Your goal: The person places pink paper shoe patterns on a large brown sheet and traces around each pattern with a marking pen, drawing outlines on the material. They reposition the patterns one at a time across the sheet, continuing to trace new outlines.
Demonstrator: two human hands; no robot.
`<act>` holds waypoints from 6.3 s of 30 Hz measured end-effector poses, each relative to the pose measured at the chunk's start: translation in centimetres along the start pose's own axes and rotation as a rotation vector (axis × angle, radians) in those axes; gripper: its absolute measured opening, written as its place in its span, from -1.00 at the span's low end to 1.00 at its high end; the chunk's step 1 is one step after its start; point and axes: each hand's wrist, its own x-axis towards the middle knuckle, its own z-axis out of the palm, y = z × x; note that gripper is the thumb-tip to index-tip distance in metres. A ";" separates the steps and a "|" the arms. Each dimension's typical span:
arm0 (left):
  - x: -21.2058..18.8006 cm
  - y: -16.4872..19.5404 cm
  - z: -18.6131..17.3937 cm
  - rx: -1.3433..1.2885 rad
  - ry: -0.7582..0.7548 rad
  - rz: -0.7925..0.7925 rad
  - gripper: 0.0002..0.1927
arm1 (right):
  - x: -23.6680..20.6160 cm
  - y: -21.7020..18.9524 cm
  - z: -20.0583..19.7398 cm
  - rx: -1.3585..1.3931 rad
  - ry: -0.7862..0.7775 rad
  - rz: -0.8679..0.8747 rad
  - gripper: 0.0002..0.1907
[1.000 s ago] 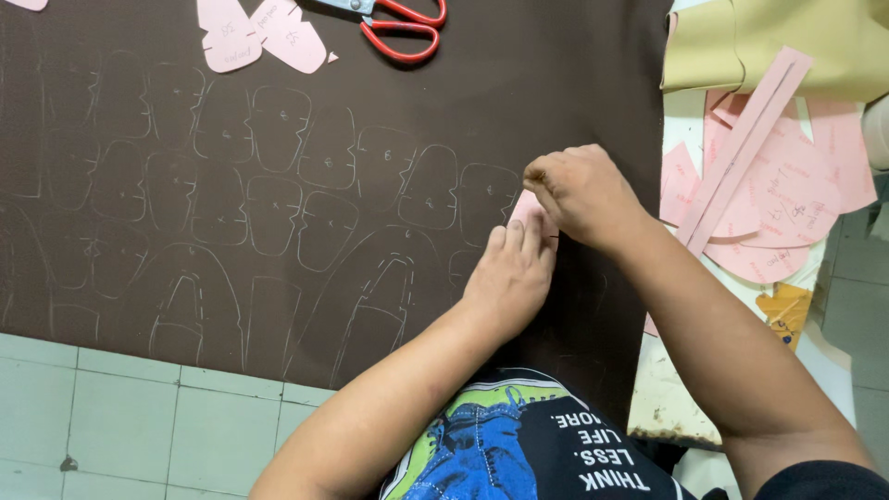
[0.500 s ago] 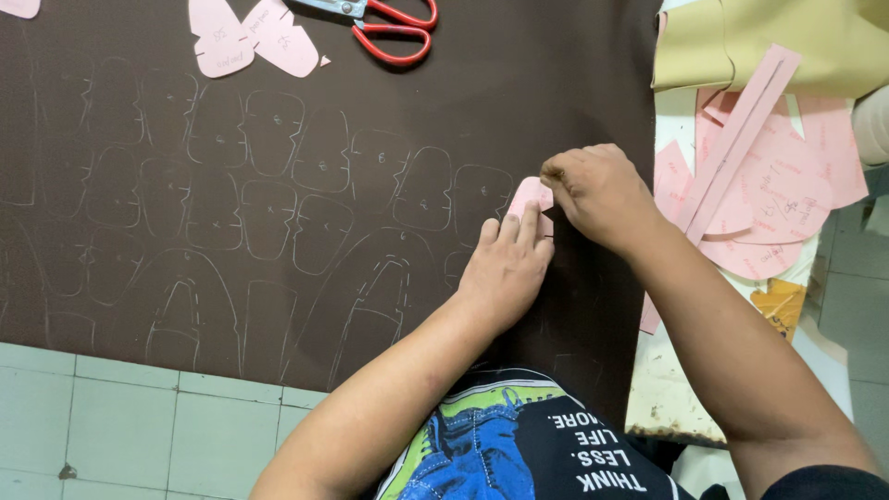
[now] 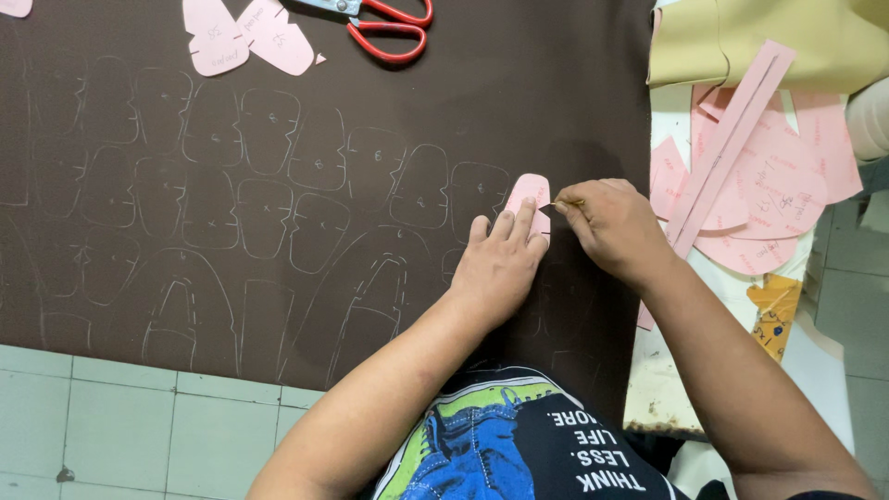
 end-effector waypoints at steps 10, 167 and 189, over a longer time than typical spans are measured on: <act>-0.9 2.2 0.4 0.009 0.031 0.008 -0.69 | -3.1 0.2 0.4 0.078 0.027 -0.026 -0.86; -35.3 -10.2 -3.9 -0.361 -0.099 -0.293 -0.13 | -19.9 -28.1 18.9 0.214 -0.034 0.429 -0.27; -35.9 -9.7 -3.9 -0.088 -0.324 0.117 -0.38 | -13.4 -27.1 15.3 0.434 0.501 0.238 -0.80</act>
